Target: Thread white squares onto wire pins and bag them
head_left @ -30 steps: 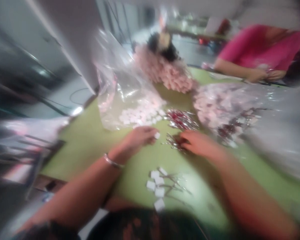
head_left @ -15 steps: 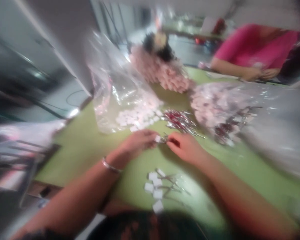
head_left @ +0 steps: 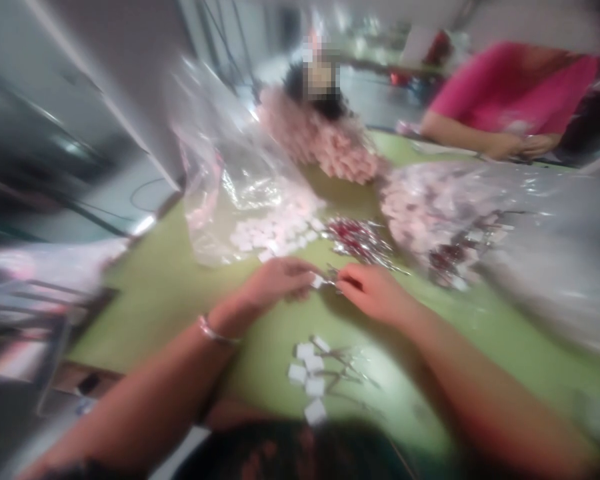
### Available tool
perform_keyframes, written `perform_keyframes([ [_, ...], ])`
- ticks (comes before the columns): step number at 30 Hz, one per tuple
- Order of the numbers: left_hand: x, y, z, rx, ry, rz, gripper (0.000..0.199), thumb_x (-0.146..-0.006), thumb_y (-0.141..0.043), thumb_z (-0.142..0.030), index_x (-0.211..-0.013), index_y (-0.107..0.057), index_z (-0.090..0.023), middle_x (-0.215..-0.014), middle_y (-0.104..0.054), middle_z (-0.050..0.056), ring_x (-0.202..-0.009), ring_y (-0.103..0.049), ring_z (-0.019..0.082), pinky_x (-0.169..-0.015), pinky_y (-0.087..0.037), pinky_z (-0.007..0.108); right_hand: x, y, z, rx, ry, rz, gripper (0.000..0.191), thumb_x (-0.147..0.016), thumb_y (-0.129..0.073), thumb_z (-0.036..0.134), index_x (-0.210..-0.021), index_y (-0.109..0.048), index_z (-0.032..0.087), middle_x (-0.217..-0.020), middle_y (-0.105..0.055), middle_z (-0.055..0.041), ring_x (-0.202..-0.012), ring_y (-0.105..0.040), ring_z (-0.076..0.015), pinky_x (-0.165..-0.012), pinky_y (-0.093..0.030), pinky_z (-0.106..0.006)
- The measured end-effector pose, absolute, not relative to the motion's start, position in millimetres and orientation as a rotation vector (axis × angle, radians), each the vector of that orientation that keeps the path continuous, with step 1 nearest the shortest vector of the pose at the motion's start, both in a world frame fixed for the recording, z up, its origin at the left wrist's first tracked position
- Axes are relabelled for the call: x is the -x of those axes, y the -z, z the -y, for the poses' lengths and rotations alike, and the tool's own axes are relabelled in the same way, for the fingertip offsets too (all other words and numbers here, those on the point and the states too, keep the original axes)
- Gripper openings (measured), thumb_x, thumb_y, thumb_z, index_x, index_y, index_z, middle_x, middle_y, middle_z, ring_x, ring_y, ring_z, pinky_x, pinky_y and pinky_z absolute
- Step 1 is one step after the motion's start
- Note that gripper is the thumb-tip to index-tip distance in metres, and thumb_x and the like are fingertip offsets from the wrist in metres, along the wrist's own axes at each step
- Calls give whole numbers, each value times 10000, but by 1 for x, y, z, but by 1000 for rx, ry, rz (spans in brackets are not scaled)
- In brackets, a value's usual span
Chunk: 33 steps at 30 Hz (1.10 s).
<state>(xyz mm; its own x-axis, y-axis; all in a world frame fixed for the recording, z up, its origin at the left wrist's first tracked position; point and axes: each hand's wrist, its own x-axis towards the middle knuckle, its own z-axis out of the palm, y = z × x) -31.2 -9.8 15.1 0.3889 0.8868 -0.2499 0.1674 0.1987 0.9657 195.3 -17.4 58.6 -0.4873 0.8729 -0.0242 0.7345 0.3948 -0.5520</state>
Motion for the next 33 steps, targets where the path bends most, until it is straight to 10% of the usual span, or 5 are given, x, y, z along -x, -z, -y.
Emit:
perform_keyframes([
  [9, 16, -21, 17, -1058, -713, -934, 266, -758, -714, -373, -865, -703, -129, -676, -670, 29, -526, -565, 66, -493, -425, 197, -184, -47, 33, 1253, -266, 2547, 243, -916, -348, 245, -772, -535, 186, -672, -598, -52, -593, -480, -156, -564, -284, -298],
  [19, 16, -39, 20, -1332, -477, -1020, 309, -775, -648, -411, -924, -631, -141, -745, -685, 48, -589, -593, 115, -557, -445, 254, -185, -52, 31, 1349, -567, 2537, 181, -888, -439, 235, -730, -517, 193, -662, -597, -38, -587, -494, -141, -554, -299, -281],
  [26, 50, -54, 4, -1910, -356, -2041, 353, -848, -544, -464, -1019, -643, -171, -928, -691, 105, -843, -627, 257, -703, -474, 352, -187, -78, 35, 1252, -1075, 2737, 138, -826, -535, 227, -727, -629, 208, -719, -663, -14, -601, -521, -120, -546, -326, -265],
  [33, 46, -37, 3, -2088, -194, -2053, 262, -880, -492, -325, -1036, -603, -147, -1043, -643, 152, -890, -620, 290, -725, -487, 376, -209, -59, -1, 1664, -455, 2391, 193, -849, -498, 222, -694, -612, 204, -764, -655, -51, -615, -516, -146, -568, -354, -303],
])
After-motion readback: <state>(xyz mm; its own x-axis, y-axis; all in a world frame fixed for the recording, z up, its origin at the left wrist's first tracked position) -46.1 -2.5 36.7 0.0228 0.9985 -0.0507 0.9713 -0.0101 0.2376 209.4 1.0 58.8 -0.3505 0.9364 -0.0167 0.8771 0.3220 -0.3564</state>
